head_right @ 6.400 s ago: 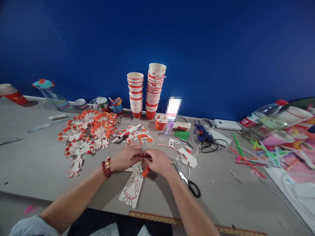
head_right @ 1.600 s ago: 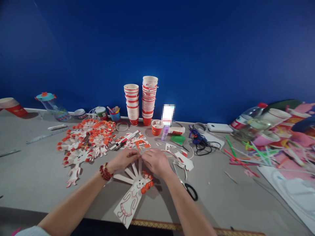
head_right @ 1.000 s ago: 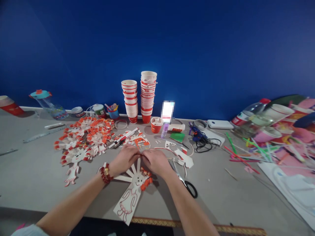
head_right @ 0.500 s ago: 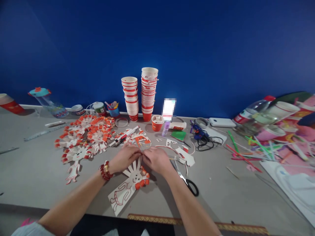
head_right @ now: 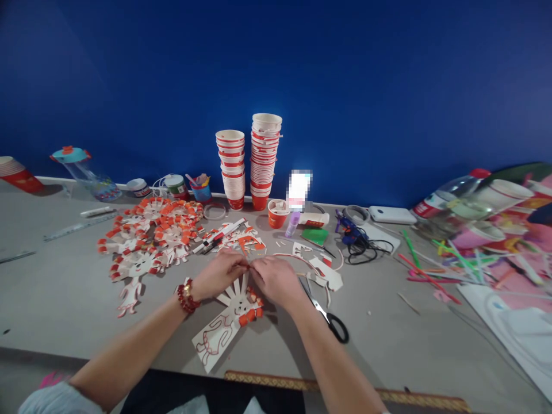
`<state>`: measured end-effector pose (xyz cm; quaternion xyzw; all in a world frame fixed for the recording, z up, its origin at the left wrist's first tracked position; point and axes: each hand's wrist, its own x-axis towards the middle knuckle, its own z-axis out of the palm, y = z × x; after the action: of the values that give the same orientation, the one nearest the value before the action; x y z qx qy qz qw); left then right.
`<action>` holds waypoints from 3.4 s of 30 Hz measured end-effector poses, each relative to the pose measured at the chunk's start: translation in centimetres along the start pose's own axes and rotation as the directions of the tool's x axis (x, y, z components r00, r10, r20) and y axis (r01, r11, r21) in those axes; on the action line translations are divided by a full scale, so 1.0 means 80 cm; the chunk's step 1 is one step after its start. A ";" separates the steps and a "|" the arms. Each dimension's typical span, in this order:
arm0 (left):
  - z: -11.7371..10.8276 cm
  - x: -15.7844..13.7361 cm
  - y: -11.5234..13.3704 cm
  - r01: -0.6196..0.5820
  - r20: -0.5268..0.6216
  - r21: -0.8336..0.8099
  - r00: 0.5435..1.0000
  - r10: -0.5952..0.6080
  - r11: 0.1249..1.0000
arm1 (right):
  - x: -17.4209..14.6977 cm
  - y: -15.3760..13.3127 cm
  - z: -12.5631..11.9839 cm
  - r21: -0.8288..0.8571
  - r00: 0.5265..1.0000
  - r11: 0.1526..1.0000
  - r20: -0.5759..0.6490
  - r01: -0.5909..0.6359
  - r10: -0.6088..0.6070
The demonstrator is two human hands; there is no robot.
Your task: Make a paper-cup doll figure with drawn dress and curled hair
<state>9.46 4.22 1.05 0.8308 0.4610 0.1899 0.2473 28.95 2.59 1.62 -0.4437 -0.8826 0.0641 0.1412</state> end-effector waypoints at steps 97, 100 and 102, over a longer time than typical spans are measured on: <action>0.002 -0.002 0.004 0.045 0.079 -0.037 0.996 -0.042 0.998 | 0.000 -0.008 -0.011 0.141 0.964 0.962 0.161 -0.236 0.212; 0.004 -0.002 0.005 0.052 0.055 -0.044 0.997 -0.049 0.998 | 0.000 -0.008 -0.008 0.134 0.960 0.961 0.180 -0.242 0.217; 0.005 -0.003 0.006 0.048 0.041 -0.043 0.998 -0.046 0.998 | 0.000 -0.008 -0.008 0.140 0.957 0.958 0.187 -0.249 0.221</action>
<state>9.91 3.68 1.00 0.8177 0.4712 0.1776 0.2789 28.66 2.20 2.36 -0.5259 -0.8240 0.1895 0.0925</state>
